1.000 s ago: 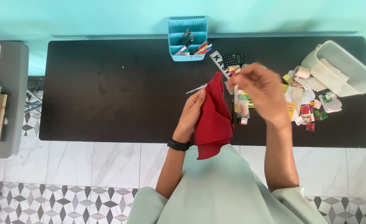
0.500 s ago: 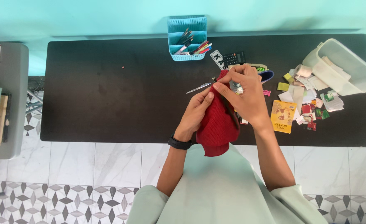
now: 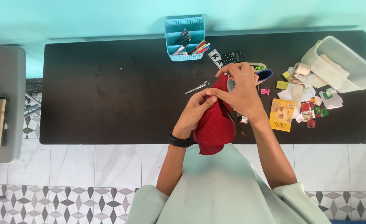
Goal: The person wipes the length of several pencils and pens one at a time with a cloth and returns each one to a blue plastic organizer on a desk.
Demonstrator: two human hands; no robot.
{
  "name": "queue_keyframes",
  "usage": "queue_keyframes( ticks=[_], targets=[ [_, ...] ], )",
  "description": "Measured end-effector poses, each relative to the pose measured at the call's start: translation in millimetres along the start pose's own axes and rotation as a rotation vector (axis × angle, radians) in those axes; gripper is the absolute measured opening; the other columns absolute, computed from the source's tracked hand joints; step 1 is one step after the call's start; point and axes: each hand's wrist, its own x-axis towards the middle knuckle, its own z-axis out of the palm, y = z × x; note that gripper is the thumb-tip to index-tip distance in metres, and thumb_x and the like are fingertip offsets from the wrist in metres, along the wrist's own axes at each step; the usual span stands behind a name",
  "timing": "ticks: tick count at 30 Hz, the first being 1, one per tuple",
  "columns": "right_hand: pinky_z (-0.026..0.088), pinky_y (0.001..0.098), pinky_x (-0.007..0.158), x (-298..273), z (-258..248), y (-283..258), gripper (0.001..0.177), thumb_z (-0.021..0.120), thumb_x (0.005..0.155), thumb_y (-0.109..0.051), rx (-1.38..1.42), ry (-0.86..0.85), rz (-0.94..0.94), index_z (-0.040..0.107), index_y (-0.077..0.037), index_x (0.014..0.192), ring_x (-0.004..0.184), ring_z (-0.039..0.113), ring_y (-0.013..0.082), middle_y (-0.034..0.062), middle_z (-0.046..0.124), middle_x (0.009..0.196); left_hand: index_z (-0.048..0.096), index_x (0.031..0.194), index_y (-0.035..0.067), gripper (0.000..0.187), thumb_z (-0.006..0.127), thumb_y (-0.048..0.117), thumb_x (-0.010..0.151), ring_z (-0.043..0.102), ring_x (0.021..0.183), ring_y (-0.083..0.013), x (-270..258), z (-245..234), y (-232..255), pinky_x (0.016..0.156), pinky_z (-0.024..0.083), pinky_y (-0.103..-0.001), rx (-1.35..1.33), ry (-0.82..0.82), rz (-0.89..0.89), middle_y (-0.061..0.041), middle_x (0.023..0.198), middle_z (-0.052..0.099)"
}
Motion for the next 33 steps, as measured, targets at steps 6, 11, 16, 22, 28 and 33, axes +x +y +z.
queue_keyframes(
  ticks=[6,11,16,22,28,33],
  targets=[
    [0.042,0.0285,0.088,-9.8,14.5,11.6,0.051,0.079,0.086,-0.044,0.567,-0.018,0.201,0.059,-0.012,0.121,0.105,0.056,0.0147,0.005,0.061,0.112,0.064,0.124,0.001,0.028,0.066,0.021,0.105,0.066,0.097,-0.0097,3.6,3.2,11.0,0.087,0.056,-0.026,0.008,-0.013,0.048,-0.005,0.11,0.07],
    [0.047,0.0288,0.077,-32.9,9.5,-0.2,0.034,0.079,0.09,-0.03,0.442,0.046,0.218,0.06,-0.006,0.106,0.09,0.057,0.0123,0.0024,0.064,0.098,0.063,0.125,0.002,0.029,0.062,0.023,0.105,0.069,0.093,-0.0125,11.8,-1.9,21.7,0.084,0.058,-0.028,-0.074,0.048,0.099,-0.008,0.106,0.071],
    [0.052,0.022,0.055,-48.6,-5.6,-19.3,0.022,0.076,0.09,-0.022,0.365,-0.094,0.292,0.065,-0.003,0.095,0.063,0.065,0.007,0.0015,0.07,0.074,0.064,0.124,0.0,0.03,0.062,0.024,0.107,0.07,0.092,-0.0148,11.5,-8.9,31.4,0.083,0.059,-0.029,-0.001,0.091,0.153,-0.012,0.108,0.071],
    [0.049,0.0245,0.056,-60.3,-7.8,-23.0,0.017,0.076,0.092,-0.016,0.37,-0.053,0.305,0.069,0.0,0.09,0.063,0.063,0.0095,0.0062,0.072,0.073,0.064,0.122,-0.001,0.032,0.062,0.026,0.106,0.071,0.095,-0.0153,11.3,-0.7,37.9,0.085,0.061,-0.029,-0.029,0.096,0.137,-0.013,0.108,0.074],
    [0.046,0.0231,0.057,-71.5,-5.4,3.8,0.021,0.067,0.098,-0.019,0.544,-0.18,0.398,0.071,-0.001,0.088,0.063,0.057,0.0061,0.0026,0.068,0.07,0.063,0.126,0.0,0.033,0.063,0.026,0.105,0.071,0.094,-0.0147,11.3,3.5,40.4,0.084,0.061,-0.029,0.0,0.121,0.173,-0.012,0.108,0.074],
    [0.047,0.0216,0.059,-83.4,-5.8,12.8,0.026,0.06,0.101,-0.021,0.715,-0.276,0.434,0.071,0.0,0.091,0.064,0.056,0.005,0.0011,0.064,0.069,0.063,0.133,0.002,0.036,0.065,0.025,0.104,0.07,0.095,-0.0123,12.1,7.7,36.9,0.085,0.06,-0.027,0.071,0.174,0.24,-0.01,0.109,0.074]
  ],
)
